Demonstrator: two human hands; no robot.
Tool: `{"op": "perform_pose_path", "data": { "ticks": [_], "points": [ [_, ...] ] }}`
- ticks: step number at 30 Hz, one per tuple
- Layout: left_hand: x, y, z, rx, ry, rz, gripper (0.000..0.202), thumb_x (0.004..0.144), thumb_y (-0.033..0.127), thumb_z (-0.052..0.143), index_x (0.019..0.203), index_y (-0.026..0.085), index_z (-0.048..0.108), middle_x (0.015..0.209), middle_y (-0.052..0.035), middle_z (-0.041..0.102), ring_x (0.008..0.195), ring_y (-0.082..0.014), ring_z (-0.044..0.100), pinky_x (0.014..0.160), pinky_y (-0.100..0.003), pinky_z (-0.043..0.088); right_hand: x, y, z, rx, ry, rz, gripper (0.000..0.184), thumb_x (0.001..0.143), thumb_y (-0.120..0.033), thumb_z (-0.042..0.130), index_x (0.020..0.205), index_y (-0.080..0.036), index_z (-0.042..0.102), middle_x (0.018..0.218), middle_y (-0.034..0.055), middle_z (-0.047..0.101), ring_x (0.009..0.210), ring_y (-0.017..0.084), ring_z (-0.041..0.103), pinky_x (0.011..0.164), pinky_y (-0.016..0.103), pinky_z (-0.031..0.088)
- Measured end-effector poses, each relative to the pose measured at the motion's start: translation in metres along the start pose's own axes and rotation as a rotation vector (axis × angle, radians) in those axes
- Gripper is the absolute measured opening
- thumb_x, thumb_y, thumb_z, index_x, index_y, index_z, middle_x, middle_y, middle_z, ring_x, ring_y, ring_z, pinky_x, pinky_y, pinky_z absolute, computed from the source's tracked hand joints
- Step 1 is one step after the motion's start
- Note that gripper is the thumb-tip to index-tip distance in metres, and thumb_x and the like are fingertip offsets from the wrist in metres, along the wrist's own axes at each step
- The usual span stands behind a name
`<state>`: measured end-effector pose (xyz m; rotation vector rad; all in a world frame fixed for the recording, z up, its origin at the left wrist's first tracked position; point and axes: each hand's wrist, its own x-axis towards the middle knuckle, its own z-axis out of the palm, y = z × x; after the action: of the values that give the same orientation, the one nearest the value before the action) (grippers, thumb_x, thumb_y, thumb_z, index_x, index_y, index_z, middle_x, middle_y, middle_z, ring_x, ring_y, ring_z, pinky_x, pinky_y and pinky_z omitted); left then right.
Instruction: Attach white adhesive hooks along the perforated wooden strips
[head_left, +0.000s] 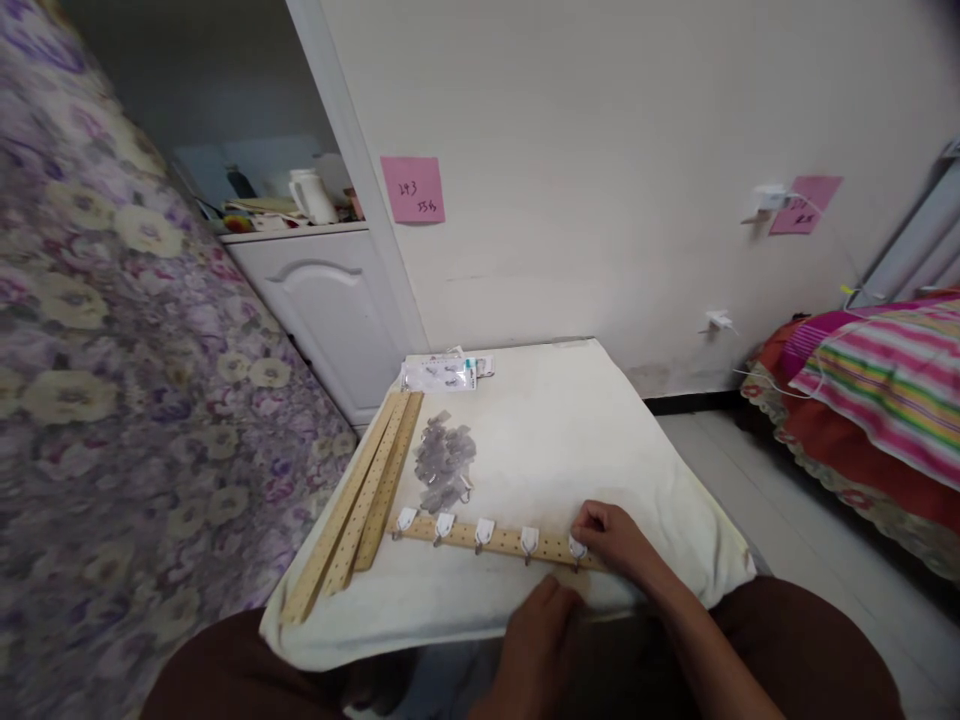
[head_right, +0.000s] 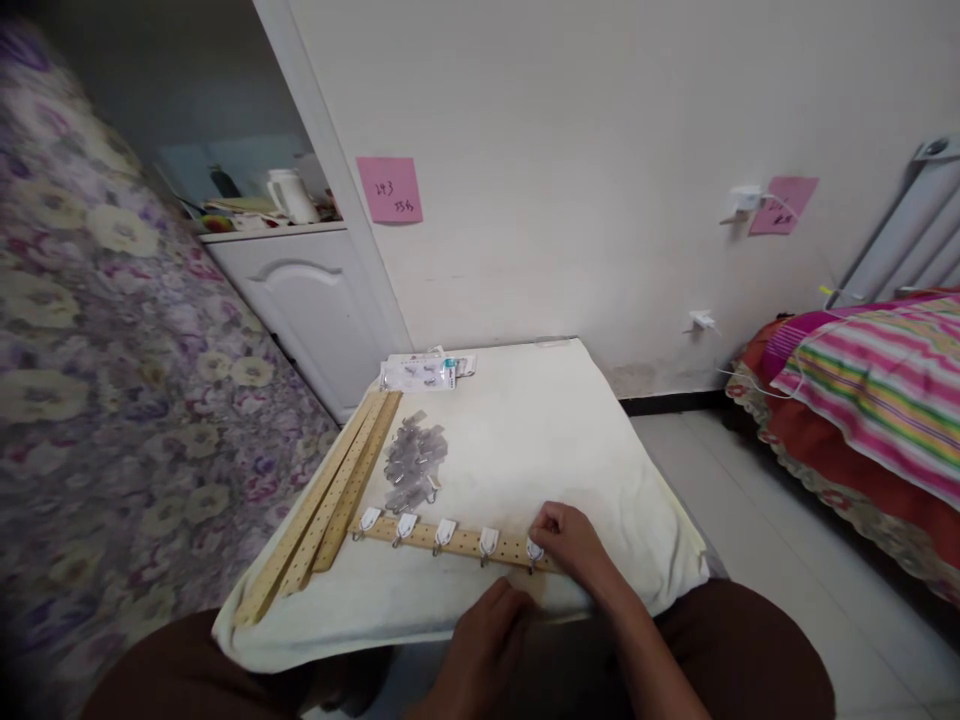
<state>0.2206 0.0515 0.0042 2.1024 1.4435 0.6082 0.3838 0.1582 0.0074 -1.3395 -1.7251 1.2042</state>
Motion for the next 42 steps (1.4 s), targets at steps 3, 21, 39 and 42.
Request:
{"op": "perform_pose_path", "data": {
  "ticks": [3, 21, 39, 42],
  "points": [
    [-0.001, -0.001, 0.0, 0.03, 0.036, -0.006, 0.019, 0.087, 0.015, 0.04, 0.093, 0.021, 0.057, 0.091, -0.0041, 0.059, 0.085, -0.0166, 0.056, 0.073, -0.027, 0.045, 0.001, 0.003, 0.0, -0.078, -0.001, 0.017, 0.008, 0.067, -0.022, 0.055, 0.06, -0.017, 0.055, 0.058, -0.0023, 0.055, 0.058, 0.012, 0.048, 0.054, 0.021, 0.034],
    [-0.002, -0.01, 0.011, 0.079, 0.167, 0.042, 0.039, 0.083, 0.01, 0.04, 0.12, 0.018, 0.048, 0.116, -0.0103, 0.06, 0.106, -0.021, 0.056, 0.092, -0.04, 0.048, -0.001, 0.007, -0.003, -0.066, -0.045, -0.004, 0.012, 0.072, -0.026, 0.055, 0.063, -0.017, 0.057, 0.058, -0.0026, 0.053, 0.057, 0.012, 0.046, 0.055, 0.021, 0.033],
    [0.004, -0.016, 0.016, 0.147, 0.218, 0.085, 0.043, 0.086, 0.011, 0.038, 0.127, 0.02, 0.046, 0.117, -0.0114, 0.058, 0.106, -0.022, 0.054, 0.091, -0.044, 0.047, -0.001, 0.01, -0.002, -0.113, -0.034, -0.003, 0.012, 0.073, -0.026, 0.055, 0.066, -0.017, 0.059, 0.06, -0.0024, 0.057, 0.058, 0.012, 0.049, 0.055, 0.021, 0.033],
    [0.007, -0.013, 0.015, 0.148, 0.196, 0.08, 0.046, 0.086, 0.01, 0.037, 0.13, 0.02, 0.043, 0.116, -0.0117, 0.057, 0.106, -0.0221, 0.053, 0.091, -0.043, 0.047, -0.001, 0.01, -0.002, -0.106, -0.033, -0.005, 0.011, 0.072, -0.025, 0.055, 0.065, -0.018, 0.059, 0.06, -0.0019, 0.058, 0.059, 0.012, 0.049, 0.054, 0.021, 0.033]
  ]
}}
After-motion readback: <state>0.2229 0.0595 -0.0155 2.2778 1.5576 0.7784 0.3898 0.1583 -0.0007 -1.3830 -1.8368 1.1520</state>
